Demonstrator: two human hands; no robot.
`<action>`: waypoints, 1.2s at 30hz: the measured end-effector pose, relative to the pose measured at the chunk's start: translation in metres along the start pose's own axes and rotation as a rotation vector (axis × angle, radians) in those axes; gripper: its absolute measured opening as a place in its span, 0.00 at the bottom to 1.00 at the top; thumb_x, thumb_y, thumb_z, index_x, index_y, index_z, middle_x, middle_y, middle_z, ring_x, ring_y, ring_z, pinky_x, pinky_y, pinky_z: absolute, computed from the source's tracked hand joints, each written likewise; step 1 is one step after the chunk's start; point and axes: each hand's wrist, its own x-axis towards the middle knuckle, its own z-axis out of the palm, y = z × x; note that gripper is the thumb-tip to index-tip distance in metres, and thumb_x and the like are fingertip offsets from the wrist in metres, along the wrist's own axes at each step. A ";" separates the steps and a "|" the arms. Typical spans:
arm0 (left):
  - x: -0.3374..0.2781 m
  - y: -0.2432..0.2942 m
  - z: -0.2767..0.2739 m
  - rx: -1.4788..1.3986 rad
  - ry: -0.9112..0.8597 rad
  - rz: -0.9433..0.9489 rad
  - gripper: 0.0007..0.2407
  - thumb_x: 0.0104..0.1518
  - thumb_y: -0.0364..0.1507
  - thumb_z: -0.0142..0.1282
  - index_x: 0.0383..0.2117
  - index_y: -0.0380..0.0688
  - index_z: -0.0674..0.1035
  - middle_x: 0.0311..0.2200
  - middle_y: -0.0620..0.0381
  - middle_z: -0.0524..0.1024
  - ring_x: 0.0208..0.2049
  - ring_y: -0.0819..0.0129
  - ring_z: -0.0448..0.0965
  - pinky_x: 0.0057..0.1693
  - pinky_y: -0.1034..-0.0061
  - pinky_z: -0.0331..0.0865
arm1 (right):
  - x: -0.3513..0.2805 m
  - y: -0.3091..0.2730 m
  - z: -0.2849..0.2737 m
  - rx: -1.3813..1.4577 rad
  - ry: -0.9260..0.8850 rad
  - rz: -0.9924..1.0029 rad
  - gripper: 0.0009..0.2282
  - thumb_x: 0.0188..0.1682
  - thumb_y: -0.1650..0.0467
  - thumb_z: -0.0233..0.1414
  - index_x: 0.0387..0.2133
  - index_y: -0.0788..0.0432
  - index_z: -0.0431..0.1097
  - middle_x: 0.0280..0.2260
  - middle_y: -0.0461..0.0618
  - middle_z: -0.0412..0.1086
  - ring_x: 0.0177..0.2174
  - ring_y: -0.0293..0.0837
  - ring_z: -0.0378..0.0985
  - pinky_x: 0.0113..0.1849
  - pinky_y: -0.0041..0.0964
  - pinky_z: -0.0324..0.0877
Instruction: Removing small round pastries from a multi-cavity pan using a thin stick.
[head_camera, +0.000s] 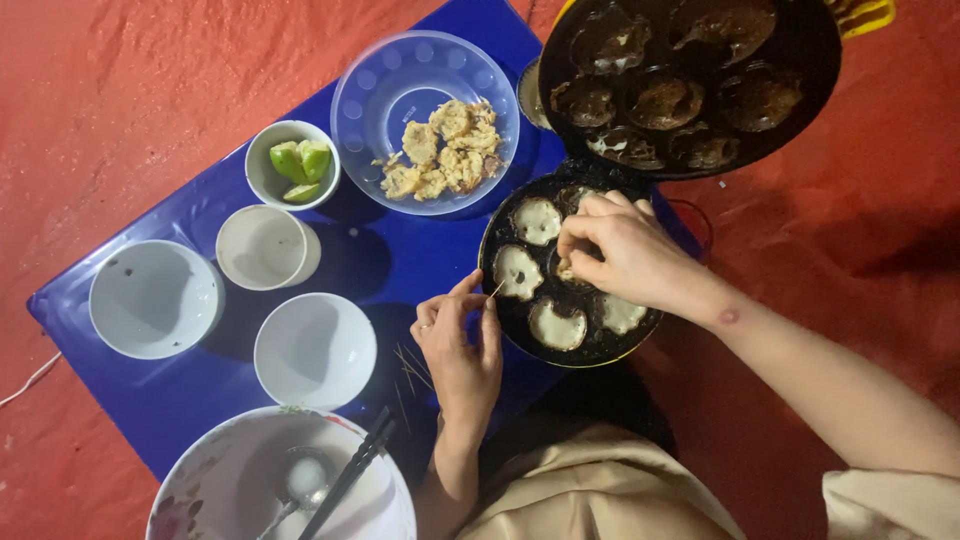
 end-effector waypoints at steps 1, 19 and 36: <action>0.000 0.000 0.000 0.000 0.000 0.000 0.03 0.60 0.23 0.58 0.32 0.49 0.77 0.47 0.62 0.82 0.42 0.63 0.73 0.47 0.70 0.57 | 0.000 0.001 0.000 0.000 0.000 0.000 0.03 0.46 0.67 0.54 0.24 0.47 0.75 0.32 0.43 0.67 0.42 0.46 0.68 0.43 0.45 0.61; -0.002 0.001 0.000 0.038 0.035 0.042 0.04 0.58 0.24 0.60 0.30 0.49 0.78 0.47 0.60 0.82 0.41 0.63 0.74 0.46 0.71 0.58 | -0.022 0.011 -0.006 -0.111 0.187 -0.262 0.13 0.52 0.72 0.53 0.50 0.52 0.73 0.33 0.47 0.78 0.39 0.45 0.77 0.43 0.40 0.64; -0.011 0.002 -0.001 0.121 0.059 0.085 0.03 0.58 0.25 0.60 0.30 0.51 0.78 0.43 0.64 0.81 0.41 0.64 0.74 0.46 0.71 0.60 | -0.025 0.022 0.022 -0.177 0.384 -0.365 0.01 0.45 0.71 0.55 0.28 0.50 0.71 0.25 0.40 0.69 0.32 0.44 0.74 0.33 0.38 0.64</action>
